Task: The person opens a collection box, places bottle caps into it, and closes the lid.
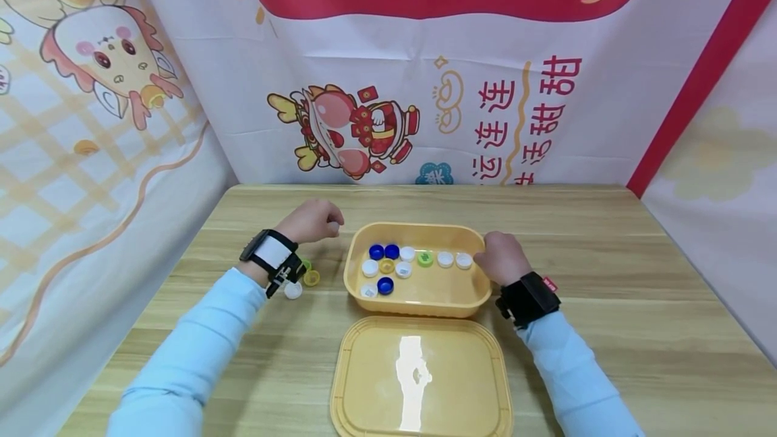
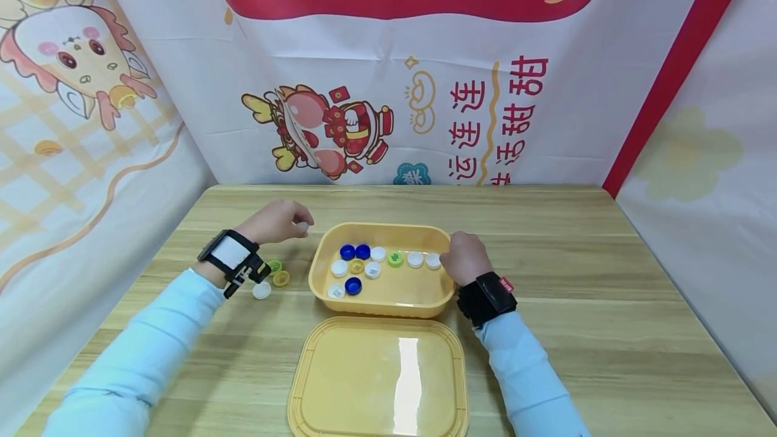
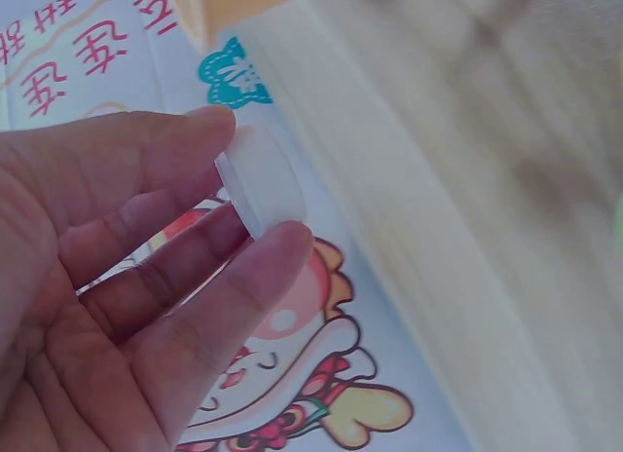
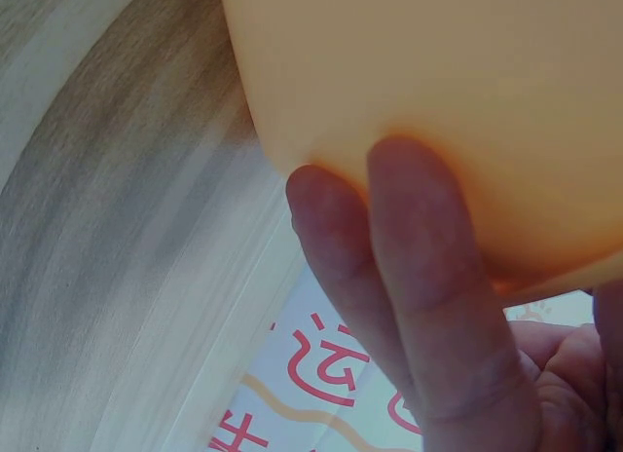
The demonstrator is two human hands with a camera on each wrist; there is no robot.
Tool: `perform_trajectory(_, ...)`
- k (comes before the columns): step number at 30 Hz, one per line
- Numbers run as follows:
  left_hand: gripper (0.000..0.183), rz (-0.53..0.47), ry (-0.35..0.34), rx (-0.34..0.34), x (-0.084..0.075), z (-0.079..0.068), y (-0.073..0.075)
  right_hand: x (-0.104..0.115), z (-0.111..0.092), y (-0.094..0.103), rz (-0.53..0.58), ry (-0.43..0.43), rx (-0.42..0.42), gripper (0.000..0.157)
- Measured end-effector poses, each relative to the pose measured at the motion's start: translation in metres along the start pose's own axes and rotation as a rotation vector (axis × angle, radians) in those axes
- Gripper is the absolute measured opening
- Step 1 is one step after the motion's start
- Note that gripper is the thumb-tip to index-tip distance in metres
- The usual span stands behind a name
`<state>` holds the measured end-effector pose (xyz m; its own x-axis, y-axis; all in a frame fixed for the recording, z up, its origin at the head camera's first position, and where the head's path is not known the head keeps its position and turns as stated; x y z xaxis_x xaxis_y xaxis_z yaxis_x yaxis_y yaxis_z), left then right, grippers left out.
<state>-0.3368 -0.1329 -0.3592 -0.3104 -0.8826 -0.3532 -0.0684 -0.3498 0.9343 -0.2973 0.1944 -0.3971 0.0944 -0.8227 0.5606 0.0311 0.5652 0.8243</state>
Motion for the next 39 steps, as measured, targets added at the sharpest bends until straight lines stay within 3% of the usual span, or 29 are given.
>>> perform_trajectory(8,0.015,0.027,-0.045,-0.021,-0.028,0.005,0.013,-0.004,0.0,0.001,-0.001,-0.019,0.007,0.009)
perform_trajectory(17,0.016,0.08,-0.13,0.002,-0.071,0.013,0.009,-0.007,0.0,-0.001,0.004,-0.041,0.018,0.009)
perform_trajectory(28,0.017,0.1,-0.223,0.082,-0.117,0.026,-0.011,-0.007,0.003,-0.003,-0.009,-0.036,0.003,0.009)
perform_trajectory(39,0.018,0.096,-0.328,0.13,-0.154,0.035,-0.035,-0.002,0.004,0.0,-0.052,0.048,-0.034,0.011)
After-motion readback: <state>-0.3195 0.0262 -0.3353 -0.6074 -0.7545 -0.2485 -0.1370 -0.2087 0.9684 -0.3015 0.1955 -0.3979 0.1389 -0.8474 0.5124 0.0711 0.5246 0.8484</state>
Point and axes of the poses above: each hand's wrist, its own z-axis towards the middle knuckle, its own y-axis out of the back of the hand, x = y × z, the point moved 7 cm from there along z, towards the middle knuckle, and after that the axes turned 8 degrees about -x, right-handed, at the moved point
